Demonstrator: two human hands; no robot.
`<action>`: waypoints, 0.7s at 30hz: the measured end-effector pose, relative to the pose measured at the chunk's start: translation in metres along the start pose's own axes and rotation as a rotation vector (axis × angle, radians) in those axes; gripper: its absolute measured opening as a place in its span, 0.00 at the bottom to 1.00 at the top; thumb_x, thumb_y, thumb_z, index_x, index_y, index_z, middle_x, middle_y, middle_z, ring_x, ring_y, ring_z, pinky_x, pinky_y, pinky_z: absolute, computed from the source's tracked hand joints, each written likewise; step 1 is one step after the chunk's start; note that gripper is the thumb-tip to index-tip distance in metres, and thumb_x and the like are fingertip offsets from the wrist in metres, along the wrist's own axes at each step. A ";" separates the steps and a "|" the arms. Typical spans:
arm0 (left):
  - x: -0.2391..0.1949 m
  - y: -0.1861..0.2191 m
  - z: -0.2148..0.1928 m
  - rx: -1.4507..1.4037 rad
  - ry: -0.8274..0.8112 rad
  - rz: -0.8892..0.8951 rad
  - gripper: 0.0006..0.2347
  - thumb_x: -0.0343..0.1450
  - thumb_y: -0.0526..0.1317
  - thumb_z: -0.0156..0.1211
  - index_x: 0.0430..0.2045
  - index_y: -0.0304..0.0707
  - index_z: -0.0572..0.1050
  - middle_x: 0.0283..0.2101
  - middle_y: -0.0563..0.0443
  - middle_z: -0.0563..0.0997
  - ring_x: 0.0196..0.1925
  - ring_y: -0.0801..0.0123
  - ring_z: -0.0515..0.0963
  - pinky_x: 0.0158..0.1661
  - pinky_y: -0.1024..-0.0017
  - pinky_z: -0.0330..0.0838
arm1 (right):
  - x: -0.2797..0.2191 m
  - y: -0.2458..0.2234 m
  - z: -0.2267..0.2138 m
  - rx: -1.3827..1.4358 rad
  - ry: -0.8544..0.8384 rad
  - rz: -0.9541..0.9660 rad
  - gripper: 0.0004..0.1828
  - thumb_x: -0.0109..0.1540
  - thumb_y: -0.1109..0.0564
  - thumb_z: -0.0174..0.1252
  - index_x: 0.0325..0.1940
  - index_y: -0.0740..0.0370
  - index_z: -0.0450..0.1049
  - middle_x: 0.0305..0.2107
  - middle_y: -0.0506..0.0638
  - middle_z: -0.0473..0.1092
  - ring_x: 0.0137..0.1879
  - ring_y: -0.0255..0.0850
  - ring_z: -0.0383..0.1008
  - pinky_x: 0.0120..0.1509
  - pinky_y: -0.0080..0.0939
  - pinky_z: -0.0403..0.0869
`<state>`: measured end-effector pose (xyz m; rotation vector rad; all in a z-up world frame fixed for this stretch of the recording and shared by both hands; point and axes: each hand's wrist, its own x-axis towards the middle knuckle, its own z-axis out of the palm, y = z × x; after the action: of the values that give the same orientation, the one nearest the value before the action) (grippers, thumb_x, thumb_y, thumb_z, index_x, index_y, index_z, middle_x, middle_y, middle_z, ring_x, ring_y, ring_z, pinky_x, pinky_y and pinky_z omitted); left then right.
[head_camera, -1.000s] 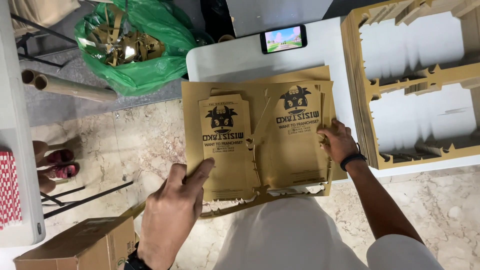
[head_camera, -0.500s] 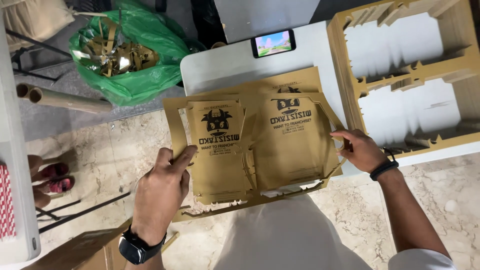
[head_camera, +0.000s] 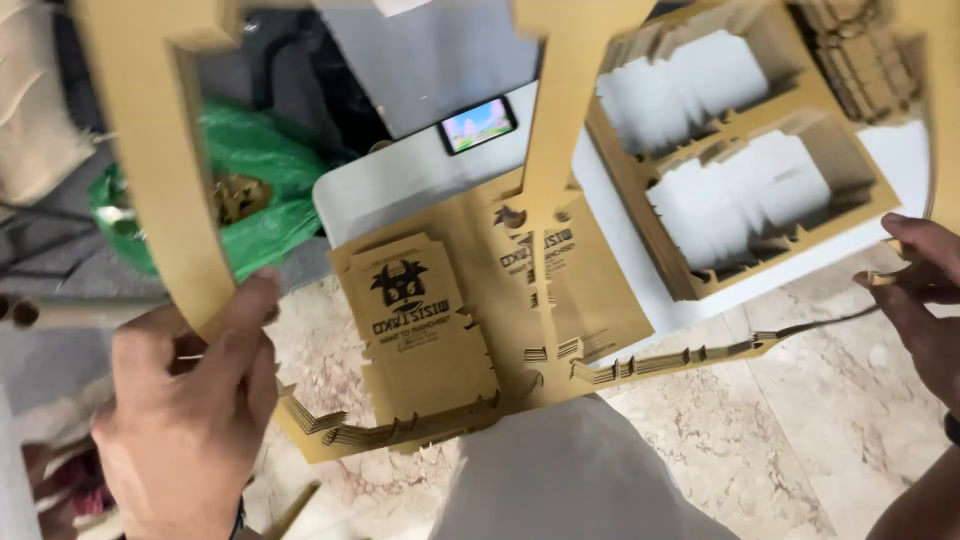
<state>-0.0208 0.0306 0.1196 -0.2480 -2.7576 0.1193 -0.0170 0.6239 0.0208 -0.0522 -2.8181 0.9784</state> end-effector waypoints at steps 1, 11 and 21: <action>0.003 -0.003 0.007 0.129 0.033 -0.001 0.21 0.75 0.38 0.73 0.63 0.65 0.83 0.48 0.50 0.65 0.26 0.73 0.67 0.22 0.69 0.80 | -0.012 0.010 -0.005 -0.020 0.053 0.037 0.31 0.71 0.76 0.60 0.80 0.73 0.68 0.49 0.65 0.71 0.48 0.50 0.72 0.58 0.46 0.73; 0.124 0.035 0.057 0.217 0.188 0.363 0.18 0.78 0.42 0.66 0.63 0.72 0.80 0.50 0.54 0.71 0.28 0.74 0.73 0.22 0.72 0.72 | -0.013 0.081 0.038 -0.496 0.234 0.098 0.32 0.58 0.62 0.72 0.68 0.60 0.80 0.47 0.67 0.69 0.43 0.54 0.74 0.56 0.50 0.78; 0.256 0.167 0.039 0.367 0.025 0.667 0.20 0.75 0.40 0.61 0.60 0.76 0.75 0.39 0.64 0.77 0.16 0.77 0.74 0.15 0.81 0.71 | 0.023 0.183 0.075 -0.321 0.027 0.396 0.24 0.59 0.54 0.70 0.59 0.60 0.78 0.38 0.57 0.78 0.40 0.51 0.78 0.51 0.53 0.78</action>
<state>-0.2434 0.2407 0.1539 -1.0365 -2.4506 0.7703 -0.0555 0.7235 -0.1473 -0.6761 -2.9695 0.5638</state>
